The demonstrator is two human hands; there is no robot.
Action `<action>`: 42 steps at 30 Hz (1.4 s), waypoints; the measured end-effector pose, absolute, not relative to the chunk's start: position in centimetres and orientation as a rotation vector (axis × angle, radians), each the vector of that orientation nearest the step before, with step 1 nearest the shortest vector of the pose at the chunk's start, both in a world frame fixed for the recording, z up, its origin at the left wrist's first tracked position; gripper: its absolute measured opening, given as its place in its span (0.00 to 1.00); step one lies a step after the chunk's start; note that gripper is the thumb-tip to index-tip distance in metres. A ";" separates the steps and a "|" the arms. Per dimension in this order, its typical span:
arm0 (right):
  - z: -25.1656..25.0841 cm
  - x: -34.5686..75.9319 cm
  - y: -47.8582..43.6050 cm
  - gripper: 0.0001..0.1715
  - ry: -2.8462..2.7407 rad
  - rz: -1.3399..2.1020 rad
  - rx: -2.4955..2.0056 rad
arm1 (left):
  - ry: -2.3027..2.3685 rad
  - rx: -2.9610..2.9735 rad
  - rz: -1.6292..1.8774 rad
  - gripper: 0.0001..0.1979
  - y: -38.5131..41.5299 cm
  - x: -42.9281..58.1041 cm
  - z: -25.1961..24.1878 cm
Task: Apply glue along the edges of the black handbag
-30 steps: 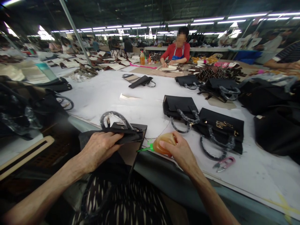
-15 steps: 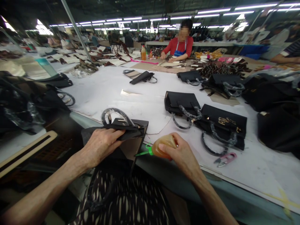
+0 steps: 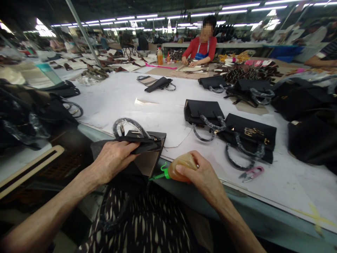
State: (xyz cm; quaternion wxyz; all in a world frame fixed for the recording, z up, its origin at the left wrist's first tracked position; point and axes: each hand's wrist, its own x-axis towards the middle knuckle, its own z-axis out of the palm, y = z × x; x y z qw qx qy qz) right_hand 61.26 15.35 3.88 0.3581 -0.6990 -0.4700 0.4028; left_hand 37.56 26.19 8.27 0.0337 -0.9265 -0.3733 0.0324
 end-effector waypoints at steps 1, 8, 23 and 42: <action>3.8 61.3 15.3 0.18 -1.229 1.029 -1.810 | -1.150 -2.845 0.099 0.10 26.2 37.6 8.2; 3.3 61.6 14.5 0.18 -1.292 1.003 -1.805 | -1.162 -2.808 0.092 0.11 26.3 37.6 8.2; 3.3 60.8 12.5 0.21 -0.942 1.187 -1.822 | -1.170 -2.801 0.065 0.12 26.9 37.6 8.7; 0.9 59.7 10.9 0.27 -0.560 1.277 -1.734 | -1.189 -2.783 0.066 0.12 27.1 37.6 9.2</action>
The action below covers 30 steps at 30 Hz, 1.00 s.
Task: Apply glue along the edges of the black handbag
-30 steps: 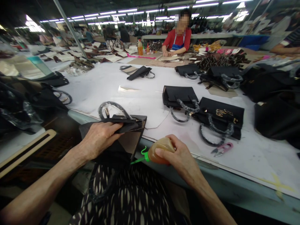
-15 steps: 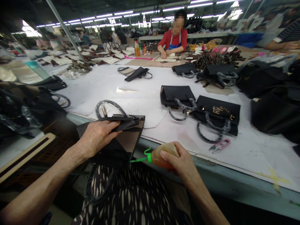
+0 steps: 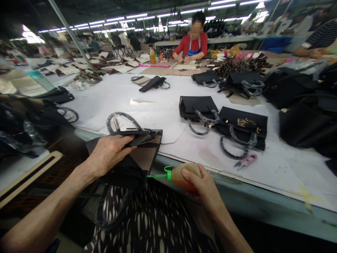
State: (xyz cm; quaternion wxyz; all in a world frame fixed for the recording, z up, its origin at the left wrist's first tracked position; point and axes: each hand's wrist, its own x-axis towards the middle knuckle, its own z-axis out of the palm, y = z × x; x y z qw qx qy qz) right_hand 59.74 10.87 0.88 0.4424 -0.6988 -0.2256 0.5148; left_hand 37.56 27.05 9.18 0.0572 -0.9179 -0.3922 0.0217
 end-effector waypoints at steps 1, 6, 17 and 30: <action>0.8 59.7 10.8 0.27 -0.549 1.280 -1.730 | -1.190 -2.784 0.065 0.12 27.1 37.6 9.2; 0.8 59.4 10.7 0.29 -0.497 1.276 -1.770 | -1.181 -2.790 0.067 0.12 27.1 37.6 9.2; 0.7 59.4 10.1 0.24 -0.566 1.308 -1.710 | -1.187 -2.808 0.010 0.12 27.4 37.6 9.1; 1.0 58.9 10.0 0.28 -0.479 1.373 -1.645 | -1.195 -2.825 0.005 0.11 28.9 38.9 10.5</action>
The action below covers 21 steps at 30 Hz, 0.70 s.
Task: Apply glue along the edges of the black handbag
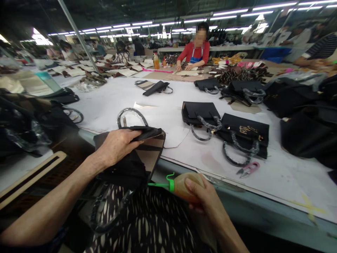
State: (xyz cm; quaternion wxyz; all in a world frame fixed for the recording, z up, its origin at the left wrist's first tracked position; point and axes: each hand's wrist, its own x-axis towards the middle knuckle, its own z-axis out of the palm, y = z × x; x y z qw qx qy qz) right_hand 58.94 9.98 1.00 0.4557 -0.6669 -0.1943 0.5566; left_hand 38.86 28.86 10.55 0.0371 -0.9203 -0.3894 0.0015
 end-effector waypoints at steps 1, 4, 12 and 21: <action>1.0 58.8 10.0 0.28 -0.452 1.378 -1.628 | -1.203 -2.830 0.004 0.11 29.0 38.9 10.7; 1.0 58.2 9.9 0.27 -0.391 1.395 -1.560 | -1.203 -2.862 -0.034 0.11 29.5 38.9 11.2; -1.2 55.9 9.6 0.24 -0.093 1.604 -1.255 | -1.234 -2.929 -0.210 0.10 31.3 38.7 11.4; 4.3 57.6 11.5 0.22 0.160 1.914 -0.650 | -1.221 -3.000 -0.294 0.11 32.1 37.9 11.8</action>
